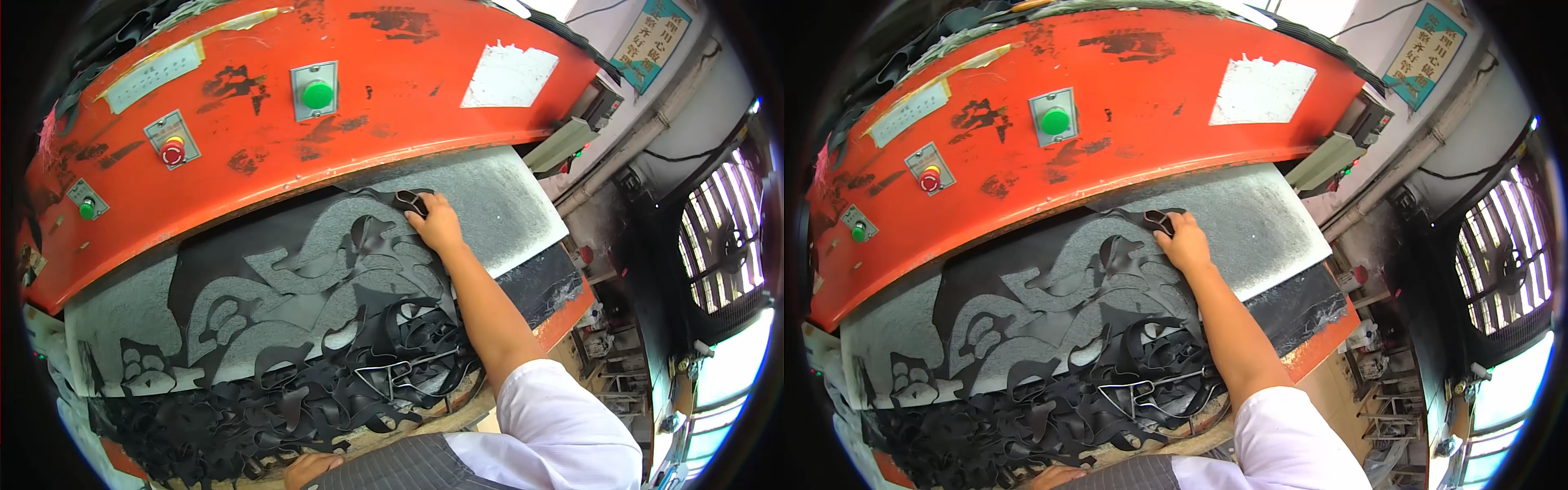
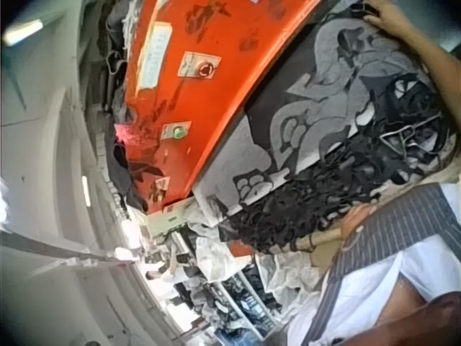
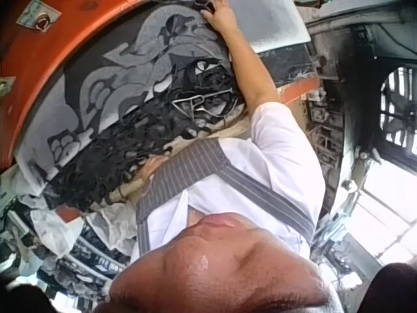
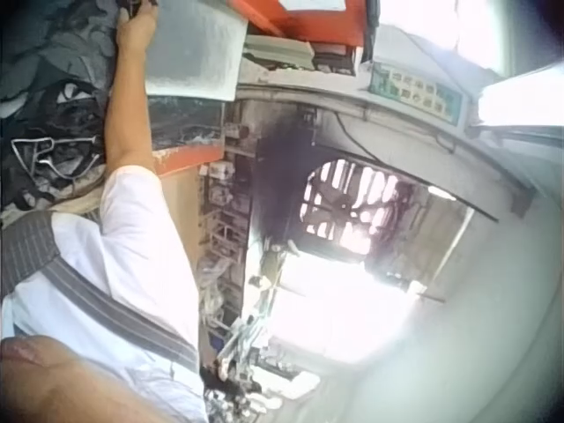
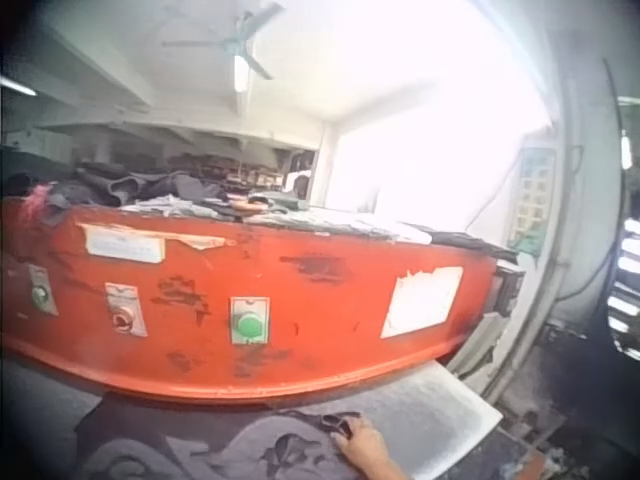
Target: Using a hydraulic press and metal dies to cut shoe components from a leather sheet.
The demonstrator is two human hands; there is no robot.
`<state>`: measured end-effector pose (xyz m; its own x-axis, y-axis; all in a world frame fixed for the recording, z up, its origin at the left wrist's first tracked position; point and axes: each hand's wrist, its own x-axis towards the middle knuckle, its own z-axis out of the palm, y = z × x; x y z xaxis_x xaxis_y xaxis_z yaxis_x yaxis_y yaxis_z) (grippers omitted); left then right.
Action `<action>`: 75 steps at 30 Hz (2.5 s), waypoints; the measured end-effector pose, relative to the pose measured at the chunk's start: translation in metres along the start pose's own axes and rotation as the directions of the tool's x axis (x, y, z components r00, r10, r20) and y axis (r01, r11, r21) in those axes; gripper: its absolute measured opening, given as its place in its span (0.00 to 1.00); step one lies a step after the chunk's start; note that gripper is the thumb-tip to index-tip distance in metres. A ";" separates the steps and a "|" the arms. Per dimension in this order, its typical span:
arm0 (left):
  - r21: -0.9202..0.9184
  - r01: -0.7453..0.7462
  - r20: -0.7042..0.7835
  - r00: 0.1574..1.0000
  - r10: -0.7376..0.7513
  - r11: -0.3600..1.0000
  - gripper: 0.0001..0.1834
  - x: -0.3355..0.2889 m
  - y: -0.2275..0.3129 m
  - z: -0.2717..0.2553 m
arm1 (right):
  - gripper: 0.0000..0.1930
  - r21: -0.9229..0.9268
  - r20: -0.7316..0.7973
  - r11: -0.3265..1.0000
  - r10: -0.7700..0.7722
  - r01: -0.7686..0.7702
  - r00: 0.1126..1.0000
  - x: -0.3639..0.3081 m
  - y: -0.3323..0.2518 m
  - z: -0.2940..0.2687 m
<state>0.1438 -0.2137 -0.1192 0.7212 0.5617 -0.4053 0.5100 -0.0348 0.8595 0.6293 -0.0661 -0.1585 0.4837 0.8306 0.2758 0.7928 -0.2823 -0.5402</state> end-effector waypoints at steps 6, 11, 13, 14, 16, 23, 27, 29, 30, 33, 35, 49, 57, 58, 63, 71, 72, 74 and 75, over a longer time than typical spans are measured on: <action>-0.110 0.011 0.068 0.998 -0.004 0.994 0.08 -0.025 0.006 -0.016 | 0.27 -0.026 -0.013 1.000 -0.014 0.014 1.000 0.000 -0.006 -0.005; 0.137 -0.037 -0.612 0.783 0.114 0.990 0.15 -0.020 0.033 -0.139 | 0.32 -0.022 -0.051 1.000 -0.020 0.018 0.999 -0.014 -0.066 -0.041; 0.356 -0.066 -0.772 0.541 0.333 0.932 0.17 0.016 0.018 -0.209 | 0.30 0.127 -0.106 0.985 -0.102 0.115 0.989 -0.014 -0.089 -0.057; 0.448 -0.091 -0.823 0.346 0.450 0.890 0.20 0.029 0.016 -0.241 | 0.30 0.123 -0.101 0.984 -0.115 0.127 0.988 -0.013 -0.115 -0.063; 0.425 -0.198 -0.891 0.078 0.446 0.883 0.21 0.038 0.008 -0.302 | 0.23 0.282 -0.174 0.918 -0.237 0.279 0.956 -0.010 -0.172 -0.073; 0.541 -0.017 -0.828 0.161 0.537 0.841 0.20 0.000 0.043 -0.303 | 0.17 0.402 -0.164 0.866 -0.253 0.299 0.953 -0.019 -0.212 -0.095; 0.564 -0.091 -0.702 0.470 0.535 0.821 0.19 -0.030 0.015 -0.171 | 0.16 0.416 -0.136 0.868 -0.234 0.270 0.963 -0.065 -0.156 -0.115; 0.560 -0.107 -0.517 0.729 0.448 0.821 0.16 -0.059 0.008 -0.088 | 0.14 0.355 0.007 0.920 -0.181 0.166 0.984 -0.084 -0.139 -0.115; 0.555 -0.173 -0.376 0.821 0.431 0.814 0.11 -0.075 0.006 -0.050 | 0.14 0.355 0.064 0.927 -0.150 0.118 0.987 -0.092 -0.137 -0.114; 0.431 -0.419 -0.287 0.776 0.562 0.799 0.10 -0.079 -0.027 0.057 | 0.10 0.414 0.169 0.909 -0.133 0.052 0.977 -0.114 -0.113 -0.111; 0.584 -0.320 -0.271 0.789 0.551 0.746 0.12 -0.082 -0.023 0.090 | 0.10 0.366 0.197 0.930 -0.112 0.033 0.974 -0.127 -0.101 -0.111; 0.510 -0.106 -0.521 0.751 0.405 0.853 0.10 -0.104 -0.001 0.126 | 0.31 -0.413 0.114 0.897 -0.118 0.155 0.986 -0.078 -0.041 -0.094; 0.565 -0.148 -0.559 0.655 0.509 0.811 0.16 -0.084 0.008 0.147 | 0.24 -0.413 0.040 0.881 -0.238 0.233 0.970 -0.020 -0.007 -0.078; 0.542 -0.157 -0.566 0.658 0.496 0.826 0.16 -0.086 0.009 0.150 | 0.22 -0.385 0.110 0.883 -0.247 0.270 0.963 -0.017 -0.009 -0.080; 0.527 -0.154 -0.618 0.605 0.502 0.835 0.19 -0.092 0.014 0.159 | 0.20 -0.242 0.093 0.873 -0.414 0.424 0.905 -0.003 0.021 -0.078; 0.462 -0.108 -0.547 0.746 0.379 0.880 0.21 -0.101 0.005 0.173 | 0.20 -0.246 0.136 0.880 -0.385 0.407 0.913 0.000 0.047 -0.088; 0.460 -0.103 -0.556 0.740 0.377 0.882 0.21 -0.099 -0.001 0.178 | 0.21 -0.261 0.131 0.877 -0.383 0.404 0.914 -0.003 0.050 -0.088; 0.481 -0.184 -0.560 0.687 0.462 0.857 0.21 -0.093 -0.007 0.179 | 0.21 -0.316 0.115 0.862 -0.378 0.395 0.918 0.005 0.047 -0.089; 0.499 -0.198 -0.540 0.691 0.481 0.844 0.21 -0.092 -0.008 0.177 | 0.21 -0.374 0.096 0.849 -0.365 0.373 0.926 0.009 0.045 -0.090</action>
<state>0.1562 -0.4118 -0.1440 0.4906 0.8174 0.3020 0.5209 -0.5530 0.6503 0.7030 -0.1151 -0.1088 0.1232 0.9183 0.3763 0.9923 -0.1091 -0.0587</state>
